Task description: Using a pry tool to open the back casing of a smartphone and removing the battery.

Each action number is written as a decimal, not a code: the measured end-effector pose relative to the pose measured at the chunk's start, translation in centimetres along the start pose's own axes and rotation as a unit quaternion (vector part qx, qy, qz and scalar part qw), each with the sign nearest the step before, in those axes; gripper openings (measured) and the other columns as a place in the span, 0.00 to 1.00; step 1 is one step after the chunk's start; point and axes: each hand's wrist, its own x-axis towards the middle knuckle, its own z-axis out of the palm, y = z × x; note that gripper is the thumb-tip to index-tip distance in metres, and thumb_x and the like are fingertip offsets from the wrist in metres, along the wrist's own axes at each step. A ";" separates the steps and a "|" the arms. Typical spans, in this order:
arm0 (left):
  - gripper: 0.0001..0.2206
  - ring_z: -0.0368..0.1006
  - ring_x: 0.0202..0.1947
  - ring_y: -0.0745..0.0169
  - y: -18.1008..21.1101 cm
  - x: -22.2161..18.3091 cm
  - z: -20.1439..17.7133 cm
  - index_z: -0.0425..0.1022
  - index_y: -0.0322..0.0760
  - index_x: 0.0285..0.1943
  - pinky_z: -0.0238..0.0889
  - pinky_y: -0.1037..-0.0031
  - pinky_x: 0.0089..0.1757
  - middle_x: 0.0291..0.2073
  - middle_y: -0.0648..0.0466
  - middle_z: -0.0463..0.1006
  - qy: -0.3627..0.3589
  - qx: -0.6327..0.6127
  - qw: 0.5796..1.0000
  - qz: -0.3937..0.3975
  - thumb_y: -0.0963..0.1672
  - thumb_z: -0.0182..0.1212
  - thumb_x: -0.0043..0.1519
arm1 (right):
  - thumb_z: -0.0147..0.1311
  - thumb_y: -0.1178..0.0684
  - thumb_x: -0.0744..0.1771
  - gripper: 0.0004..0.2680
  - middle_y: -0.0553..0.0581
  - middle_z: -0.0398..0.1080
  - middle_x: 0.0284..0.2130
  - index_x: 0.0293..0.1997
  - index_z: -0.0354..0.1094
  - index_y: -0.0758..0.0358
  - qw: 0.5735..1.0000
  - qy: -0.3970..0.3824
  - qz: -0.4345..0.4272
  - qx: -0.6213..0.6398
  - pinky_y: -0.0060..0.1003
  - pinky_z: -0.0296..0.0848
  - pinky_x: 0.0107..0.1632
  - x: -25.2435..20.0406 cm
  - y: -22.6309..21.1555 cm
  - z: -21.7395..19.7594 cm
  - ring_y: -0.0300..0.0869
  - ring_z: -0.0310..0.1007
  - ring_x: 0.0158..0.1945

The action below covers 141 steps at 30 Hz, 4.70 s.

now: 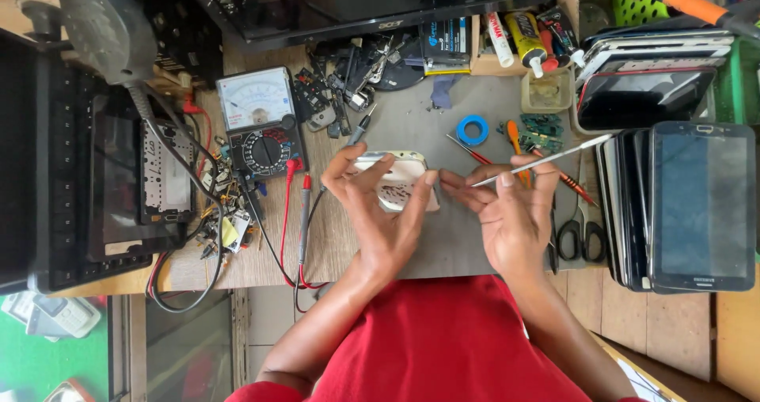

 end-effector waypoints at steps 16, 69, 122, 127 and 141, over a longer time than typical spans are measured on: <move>0.15 0.67 0.59 0.41 1.9 -0.1 -1.4 0.65 0.36 0.60 0.57 0.53 0.59 0.53 0.45 0.67 -0.087 -0.081 0.983 -0.139 0.43 0.61 0.67 | 0.36 0.55 0.75 0.12 0.67 0.67 0.36 0.67 0.44 0.54 0.991 0.056 -0.112 -0.053 0.50 0.82 0.58 -1.4 0.7 -0.1 0.57 0.80 0.48; 0.26 0.51 0.44 0.63 4.6 0.5 -3.2 0.75 0.35 0.62 0.63 0.71 0.50 0.43 0.56 0.52 -0.115 -0.085 0.975 -0.173 0.48 0.75 0.57 | 0.50 0.49 0.72 0.10 0.60 0.66 0.31 0.61 0.60 0.51 0.976 0.219 -0.007 0.006 0.38 0.83 0.46 -1.3 -0.5 -1.9 0.49 0.78 0.35; 0.14 0.57 0.33 0.74 1.9 -0.6 -1.8 0.60 0.42 0.37 0.49 0.78 0.33 0.35 0.53 0.71 0.011 -0.250 0.911 -0.327 0.42 0.67 0.63 | 0.41 0.54 0.75 0.10 0.63 0.66 0.35 0.64 0.51 0.55 0.982 0.128 -0.127 -0.062 0.49 0.89 0.47 -2.3 -0.2 1.9 0.42 0.74 0.37; 0.16 0.56 0.36 0.75 1.3 -0.9 -1.0 0.57 0.44 0.36 0.52 0.80 0.37 0.36 0.57 0.64 0.053 -0.250 0.916 -0.309 0.42 0.66 0.65 | 0.39 0.56 0.75 0.10 0.62 0.66 0.36 0.65 0.49 0.55 0.982 0.110 -0.135 -0.080 0.50 0.89 0.49 -2.2 0.1 1.7 0.42 0.74 0.39; 0.13 0.76 0.43 0.58 3.8 0.1 -0.9 0.54 0.43 0.35 0.68 0.63 0.50 0.34 0.52 0.72 0.016 -0.357 0.887 -0.293 0.41 0.55 0.70 | 0.39 0.53 0.75 0.10 0.64 0.68 0.34 0.66 0.49 0.55 0.979 0.117 -0.144 -0.085 0.46 0.89 0.45 -2.5 0.8 0.4 0.46 0.78 0.35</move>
